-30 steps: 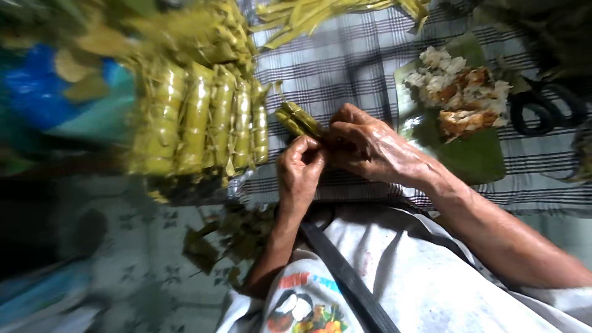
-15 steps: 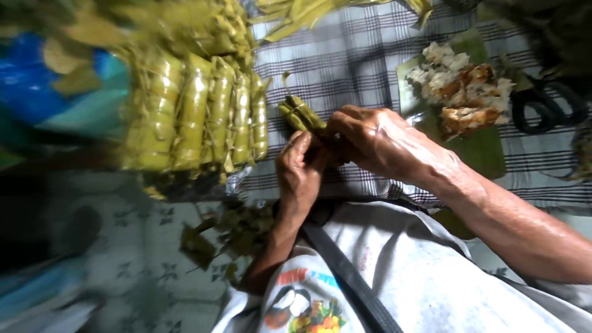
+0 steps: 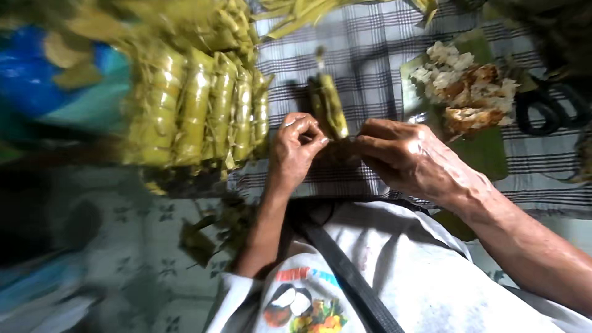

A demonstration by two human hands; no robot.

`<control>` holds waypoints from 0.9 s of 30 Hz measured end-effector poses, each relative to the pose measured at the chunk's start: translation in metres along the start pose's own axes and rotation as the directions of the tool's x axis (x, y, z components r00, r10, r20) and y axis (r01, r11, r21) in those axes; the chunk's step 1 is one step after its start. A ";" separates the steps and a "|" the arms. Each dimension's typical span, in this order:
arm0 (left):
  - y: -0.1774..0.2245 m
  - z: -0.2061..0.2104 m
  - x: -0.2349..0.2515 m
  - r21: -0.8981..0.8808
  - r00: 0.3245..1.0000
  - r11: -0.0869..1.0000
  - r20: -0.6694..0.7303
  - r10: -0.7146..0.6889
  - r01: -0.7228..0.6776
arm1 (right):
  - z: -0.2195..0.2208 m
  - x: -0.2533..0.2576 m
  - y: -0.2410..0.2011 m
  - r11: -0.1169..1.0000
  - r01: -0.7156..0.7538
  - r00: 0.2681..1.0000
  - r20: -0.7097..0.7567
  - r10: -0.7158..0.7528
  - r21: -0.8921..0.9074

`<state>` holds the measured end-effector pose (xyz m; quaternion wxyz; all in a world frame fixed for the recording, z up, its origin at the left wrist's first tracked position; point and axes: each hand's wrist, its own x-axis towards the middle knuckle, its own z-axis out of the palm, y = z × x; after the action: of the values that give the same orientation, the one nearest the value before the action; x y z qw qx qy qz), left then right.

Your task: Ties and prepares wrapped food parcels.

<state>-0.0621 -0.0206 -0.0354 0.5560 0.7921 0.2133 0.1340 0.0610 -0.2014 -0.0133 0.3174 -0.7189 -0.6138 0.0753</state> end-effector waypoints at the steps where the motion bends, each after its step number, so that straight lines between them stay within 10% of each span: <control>1: 0.003 -0.003 0.008 0.003 0.999 1.000 0.050 -0.006 0.006 | 0.001 0.000 -0.005 1.000 0.014 1.000 -0.014 -0.014 -0.006; 7: 0.012 -0.029 0.028 0.358 0.972 0.922 0.225 0.068 -0.147 | 0.032 0.024 -0.014 0.996 0.090 0.996 -0.025 -0.089 0.011; 14: -0.005 -0.016 -0.001 -0.115 0.995 0.993 -0.086 -0.048 0.038 | 0.051 0.051 -0.005 0.968 0.142 0.984 -0.137 -0.114 0.209; 27: -0.022 -0.003 -0.018 0.001 0.951 0.982 -0.250 0.181 -0.187 | 0.037 0.083 0.026 0.949 0.059 0.997 0.025 -0.071 0.310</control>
<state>-0.0830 -0.0202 -0.0543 0.5190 0.7789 0.2053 0.2860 0.0838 -0.1119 -0.0340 0.4171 -0.6383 -0.6235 0.1729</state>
